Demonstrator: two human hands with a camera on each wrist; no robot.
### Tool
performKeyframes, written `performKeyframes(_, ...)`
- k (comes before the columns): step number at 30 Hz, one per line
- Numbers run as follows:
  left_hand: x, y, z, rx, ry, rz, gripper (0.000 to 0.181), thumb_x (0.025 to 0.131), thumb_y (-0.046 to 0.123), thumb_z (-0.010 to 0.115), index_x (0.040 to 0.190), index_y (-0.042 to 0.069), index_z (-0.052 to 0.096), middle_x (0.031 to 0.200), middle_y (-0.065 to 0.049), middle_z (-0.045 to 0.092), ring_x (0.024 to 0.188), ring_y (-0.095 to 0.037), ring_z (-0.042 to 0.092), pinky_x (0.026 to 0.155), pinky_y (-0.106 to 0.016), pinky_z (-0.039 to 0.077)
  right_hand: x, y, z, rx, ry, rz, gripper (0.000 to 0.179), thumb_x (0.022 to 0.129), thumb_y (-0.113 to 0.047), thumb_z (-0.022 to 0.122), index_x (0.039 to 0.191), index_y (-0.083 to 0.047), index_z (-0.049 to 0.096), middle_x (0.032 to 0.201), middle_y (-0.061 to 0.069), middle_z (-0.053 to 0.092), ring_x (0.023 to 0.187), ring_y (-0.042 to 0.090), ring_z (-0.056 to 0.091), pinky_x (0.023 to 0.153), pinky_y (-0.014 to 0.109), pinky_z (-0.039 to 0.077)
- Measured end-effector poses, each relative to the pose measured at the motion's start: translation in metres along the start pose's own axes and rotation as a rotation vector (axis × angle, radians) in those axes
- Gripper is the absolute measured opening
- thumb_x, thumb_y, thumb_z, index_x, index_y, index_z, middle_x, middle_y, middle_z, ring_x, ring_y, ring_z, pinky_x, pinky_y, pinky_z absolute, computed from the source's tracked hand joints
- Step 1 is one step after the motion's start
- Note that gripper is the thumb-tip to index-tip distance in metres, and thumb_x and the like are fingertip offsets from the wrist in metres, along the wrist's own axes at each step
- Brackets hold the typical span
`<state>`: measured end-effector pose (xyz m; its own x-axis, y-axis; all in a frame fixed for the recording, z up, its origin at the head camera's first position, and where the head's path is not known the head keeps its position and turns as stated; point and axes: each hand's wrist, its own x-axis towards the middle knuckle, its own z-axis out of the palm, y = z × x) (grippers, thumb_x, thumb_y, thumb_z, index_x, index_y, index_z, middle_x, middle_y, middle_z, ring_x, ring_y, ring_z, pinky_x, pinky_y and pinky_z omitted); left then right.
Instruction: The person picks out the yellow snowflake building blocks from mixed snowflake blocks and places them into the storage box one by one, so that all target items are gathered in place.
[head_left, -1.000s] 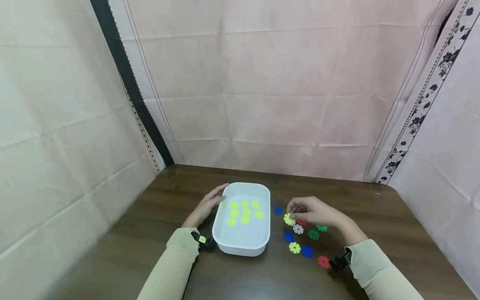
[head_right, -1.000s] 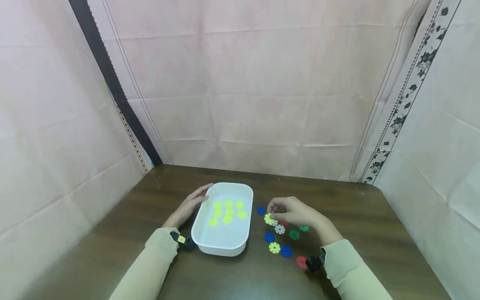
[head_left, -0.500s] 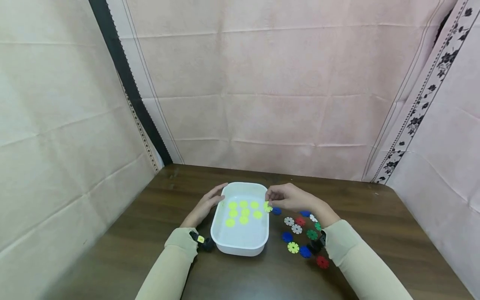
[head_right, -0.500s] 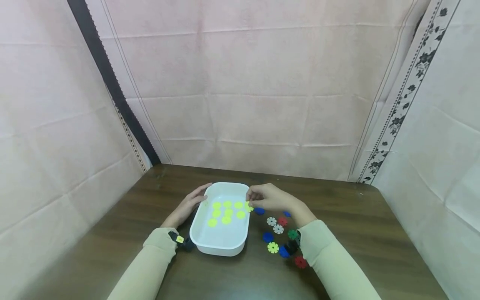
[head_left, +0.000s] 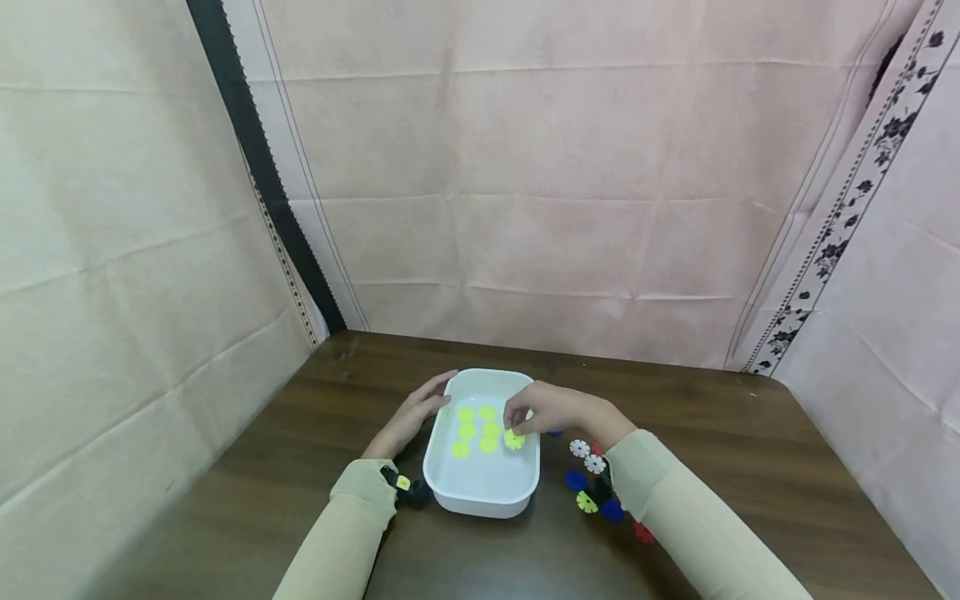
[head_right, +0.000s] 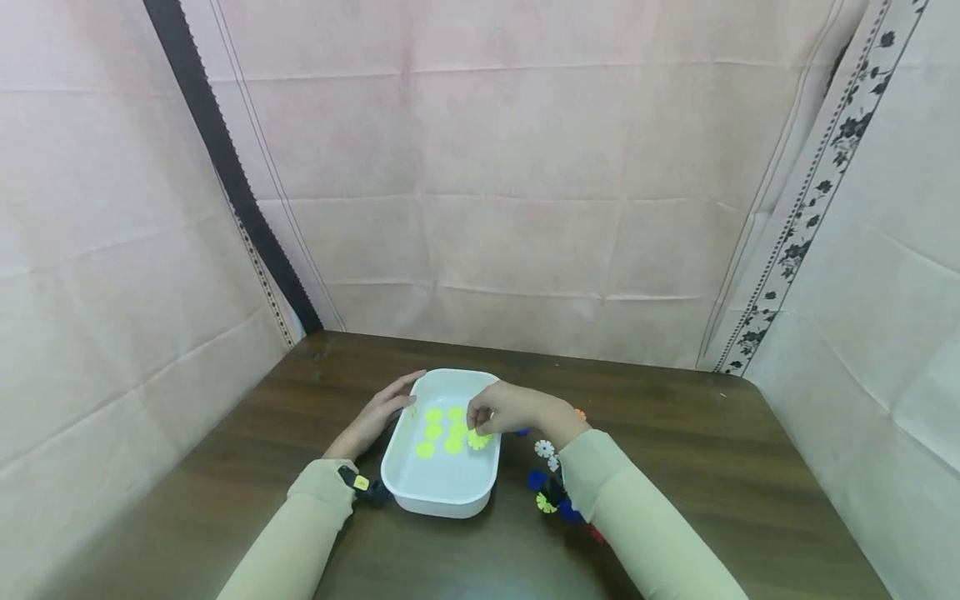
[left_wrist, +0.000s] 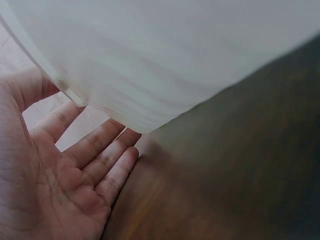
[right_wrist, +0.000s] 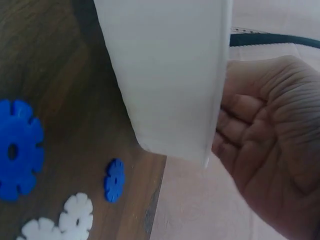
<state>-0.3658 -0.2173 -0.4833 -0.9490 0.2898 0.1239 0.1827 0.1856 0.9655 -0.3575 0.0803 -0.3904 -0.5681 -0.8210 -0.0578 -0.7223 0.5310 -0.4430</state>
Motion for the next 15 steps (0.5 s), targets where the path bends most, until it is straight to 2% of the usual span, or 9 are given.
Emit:
performKeyframes(3,-0.001,-0.001,0.0,0.008,0.009,-0.003,0.049,0.1,0.039,0.057,0.148,0.037,0.049,0.148,0.005,0.05,0.135,-0.023,0.047,0.114,-0.06,0.028,0.005,-0.004,0.003,-0.022,-0.058,0.044,0.011,0.091,-0.009,0.073,0.093,-0.02,0.076,0.089,-0.009,0.071,0.084,0.007,0.061,0.081,0.028,0.053)
performKeyframes(6,-0.002,-0.001,0.001,0.018,0.02,-0.013,0.047,0.099,0.04,0.058,0.146,0.04,0.05,0.148,0.007,0.05,0.136,-0.022,0.046,0.114,-0.061,0.026,0.009,-0.007,0.007,-0.068,-0.08,0.077,0.015,0.09,-0.004,0.072,0.09,-0.019,0.078,0.088,-0.011,0.071,0.081,0.009,0.06,0.081,0.029,0.053)
performKeyframes(11,-0.002,0.0,0.001,0.026,0.013,-0.009,0.048,0.1,0.039,0.057,0.147,0.039,0.048,0.151,0.005,0.047,0.138,-0.024,0.043,0.115,-0.062,0.025,0.014,-0.007,0.011,-0.162,-0.072,0.126,0.016,0.09,-0.005,0.071,0.093,-0.019,0.079,0.092,-0.011,0.071,0.083,0.009,0.06,0.087,0.032,0.054)
performKeyframes(15,-0.001,0.002,0.002,0.029,0.015,-0.003,0.048,0.101,0.037,0.057,0.148,0.038,0.048,0.149,0.003,0.049,0.137,-0.025,0.045,0.114,-0.061,0.026,0.013,-0.004,0.012,-0.168,-0.051,0.121,0.013,0.092,-0.009,0.071,0.096,-0.019,0.078,0.096,-0.009,0.072,0.084,0.01,0.061,0.09,0.034,0.054)
